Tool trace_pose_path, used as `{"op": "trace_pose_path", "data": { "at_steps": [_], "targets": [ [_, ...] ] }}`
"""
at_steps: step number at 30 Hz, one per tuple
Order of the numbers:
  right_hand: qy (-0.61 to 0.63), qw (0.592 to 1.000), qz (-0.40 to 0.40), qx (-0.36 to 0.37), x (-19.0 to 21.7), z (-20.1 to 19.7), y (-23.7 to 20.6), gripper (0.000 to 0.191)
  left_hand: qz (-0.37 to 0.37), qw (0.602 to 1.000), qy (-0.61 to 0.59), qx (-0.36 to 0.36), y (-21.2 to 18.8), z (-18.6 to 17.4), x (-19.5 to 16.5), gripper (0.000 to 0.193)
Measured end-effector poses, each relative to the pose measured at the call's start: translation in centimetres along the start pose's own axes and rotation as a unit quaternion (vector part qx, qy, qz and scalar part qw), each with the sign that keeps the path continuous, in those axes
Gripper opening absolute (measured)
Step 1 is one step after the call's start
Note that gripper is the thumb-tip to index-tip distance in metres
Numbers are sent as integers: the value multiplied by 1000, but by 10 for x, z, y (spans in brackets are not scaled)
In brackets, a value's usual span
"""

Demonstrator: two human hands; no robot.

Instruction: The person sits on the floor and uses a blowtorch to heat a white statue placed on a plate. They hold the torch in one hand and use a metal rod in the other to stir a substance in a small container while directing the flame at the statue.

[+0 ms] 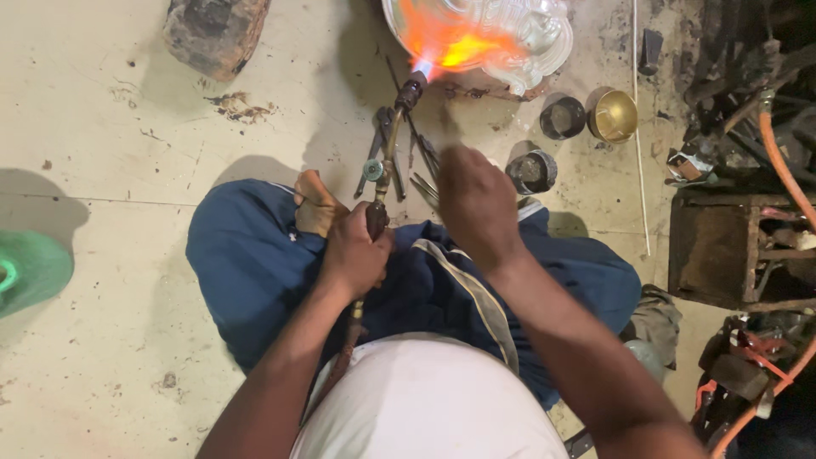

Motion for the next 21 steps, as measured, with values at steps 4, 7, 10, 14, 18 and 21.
{"op": "trace_pose_path", "data": {
  "at_steps": [4, 7, 10, 14, 18, 21],
  "targets": [
    [7, 992, 106, 70, -67, 48, -52, 7, 17, 1000, -19, 2, 0, 4, -1, 8],
    [24, 988, 131, 82, -99, 79, -73, 9, 9, 1000, -23, 5, 0, 5, 0, 8],
    [-2, 982, 139, 130, -131, 106, -67, 10, 10, 1000, -26, 7, -1, 5, -2, 7],
    [-42, 983, 85, 159, -141, 129, -60, 4, 22, 999, -27, 12, -4, 5, -6, 7],
    [0, 983, 73, 170, -134, 133, -67, 8, 20, 999, -41, 18, -2, 7, -6, 6],
    [14, 984, 94, 152, -134, 127, -59, 11, 29, 999, -32, 19, -2, 5, -6, 6]
  ]
}}
Point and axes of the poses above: each hand's wrist, its own y-axis towards the middle knuckle, its own z-axis out of the palm, x = y × z, the point moved 8 cm from there along y, towards the middle knuckle, and after that the axes turned 2 degrees about y, right-handed, at the moved point
